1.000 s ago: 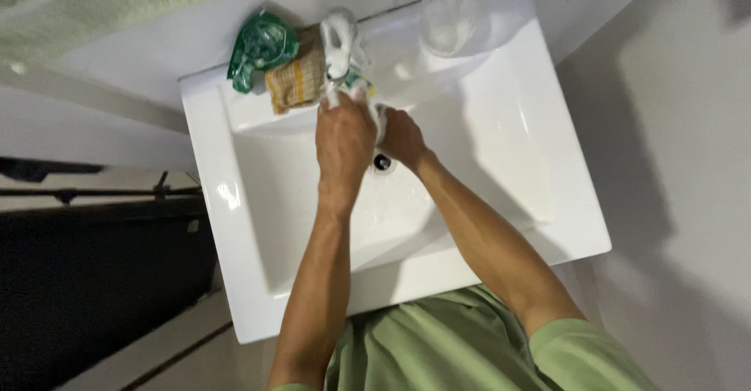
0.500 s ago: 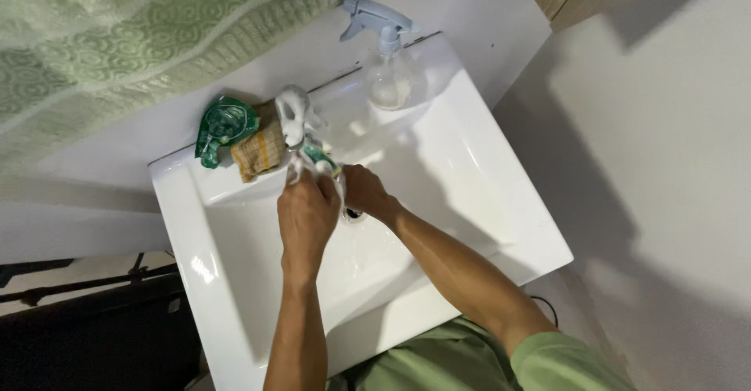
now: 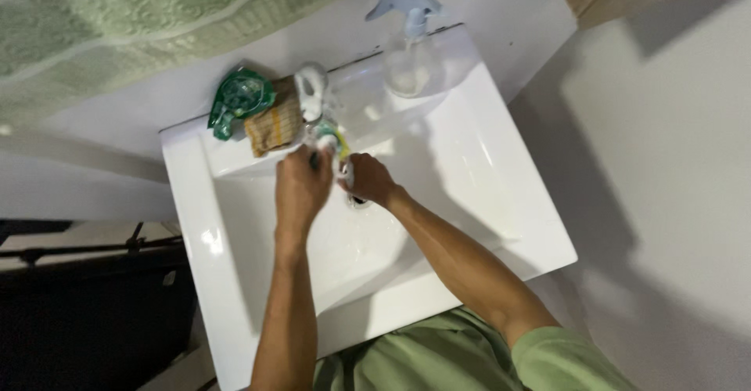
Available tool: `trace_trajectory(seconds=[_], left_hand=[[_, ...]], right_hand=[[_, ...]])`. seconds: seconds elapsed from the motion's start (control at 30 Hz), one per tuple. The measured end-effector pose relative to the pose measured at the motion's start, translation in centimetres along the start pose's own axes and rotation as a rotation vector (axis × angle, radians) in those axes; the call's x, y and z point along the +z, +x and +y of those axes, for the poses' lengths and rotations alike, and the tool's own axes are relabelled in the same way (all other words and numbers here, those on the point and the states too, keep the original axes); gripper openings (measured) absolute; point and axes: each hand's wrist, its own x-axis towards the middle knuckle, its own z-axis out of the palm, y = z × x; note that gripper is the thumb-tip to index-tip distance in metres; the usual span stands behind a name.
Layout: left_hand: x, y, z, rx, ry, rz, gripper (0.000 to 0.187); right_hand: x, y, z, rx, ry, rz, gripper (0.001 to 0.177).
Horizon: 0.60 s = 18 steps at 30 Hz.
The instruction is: The person scrubs a white bathroom sink using a yellow sponge and liquid soap. They clean the basin, the drain, and the faucet, then rinse the sponge and wash their hands. Finally, they place the cleaning supplies into a cabinet above the sink.
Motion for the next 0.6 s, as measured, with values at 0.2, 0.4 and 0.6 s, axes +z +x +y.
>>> trace_trajectory(seconds=[0.2,0.4,0.6], left_hand=[[1.0,0.9,-2.3,0.098,0.065,0.091,0.02],[1.8,4.6,-3.7,0.083,-0.022,0.174,0.017],[-0.1,0.9,-1.6,0.015,0.02,0.104,0.019]], right_hand=[[0.7,0.1,0.1,-0.02,-0.019,-0.077,0.038],[-2.8,0.8,-3.8,0.373,0.022,-0.267,0.037],[-2.9,0.4,-3.3,0.304,0.041,-0.212,0.034]])
